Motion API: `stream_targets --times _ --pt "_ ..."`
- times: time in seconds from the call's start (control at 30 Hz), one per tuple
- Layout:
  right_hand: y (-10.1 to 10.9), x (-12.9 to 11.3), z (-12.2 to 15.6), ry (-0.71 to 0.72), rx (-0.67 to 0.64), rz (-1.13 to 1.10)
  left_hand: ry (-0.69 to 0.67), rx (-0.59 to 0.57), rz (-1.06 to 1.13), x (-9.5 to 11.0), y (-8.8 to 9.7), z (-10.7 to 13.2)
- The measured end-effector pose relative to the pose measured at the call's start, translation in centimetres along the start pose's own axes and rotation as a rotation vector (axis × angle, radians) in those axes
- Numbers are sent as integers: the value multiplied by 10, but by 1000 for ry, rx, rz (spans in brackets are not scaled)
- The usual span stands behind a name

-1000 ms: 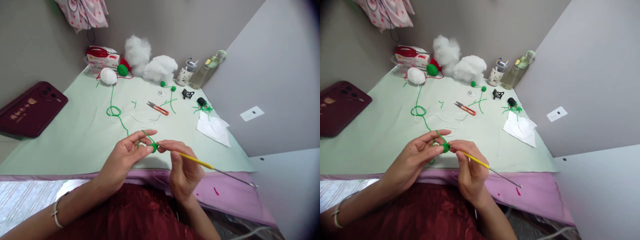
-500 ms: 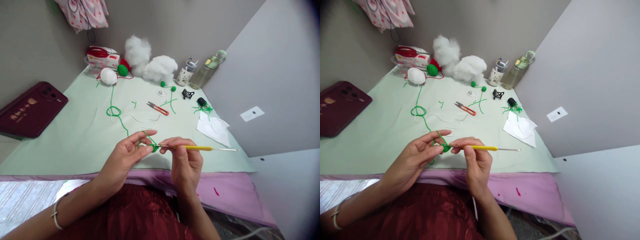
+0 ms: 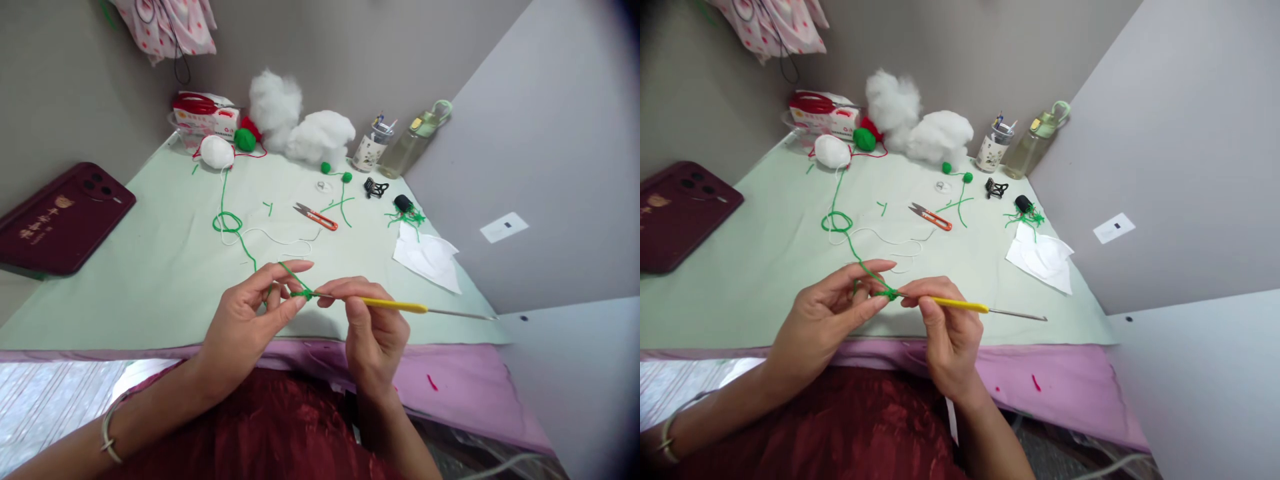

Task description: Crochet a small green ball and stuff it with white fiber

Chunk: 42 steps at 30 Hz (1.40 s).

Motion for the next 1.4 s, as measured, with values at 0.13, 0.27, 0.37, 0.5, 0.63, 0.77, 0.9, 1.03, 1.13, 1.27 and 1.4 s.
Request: stream_targets --times 0.13,0.27,0.37,0.5,0.63,0.77,0.9,1.03,1.13,1.27,1.4 --pt "-6 -19 12 273 41 379 127 -32 210 -14 -7 -1" --pt "-2 -15 14 248 103 343 412 -106 505 -34 -17 0" --pt "6 8 3 -1 144 -1 418 -96 546 -31 -14 -2" --pt "-6 18 -4 -125 68 -181 336 -129 512 -26 -16 -3" --pt "-6 3 2 1 80 65 246 -93 456 -24 -16 -5" --pt "-5 -16 8 205 93 293 384 -127 518 -32 -21 -4" --pt "7 12 -1 -75 152 -49 413 -133 585 -30 -20 -7" --pt "-7 24 -4 -206 57 -243 329 -134 490 -27 -17 -8" --pt "-9 25 -2 -229 42 -192 287 -136 403 -28 -16 -7" --pt "-7 32 -3 -285 56 -321 272 -118 308 -26 -11 -6" --pt "-8 30 -8 -270 20 -401 256 -116 299 -20 -10 -6"
Point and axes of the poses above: each hand's wrist, its own z-axis away from the middle knuckle, its own y-axis out of the back of the hand, x = y × z, the point moved 9 cm from there along -z, towards the middle knuckle, and after that the axes turned 12 degrees about z, right-handed, at the moved point
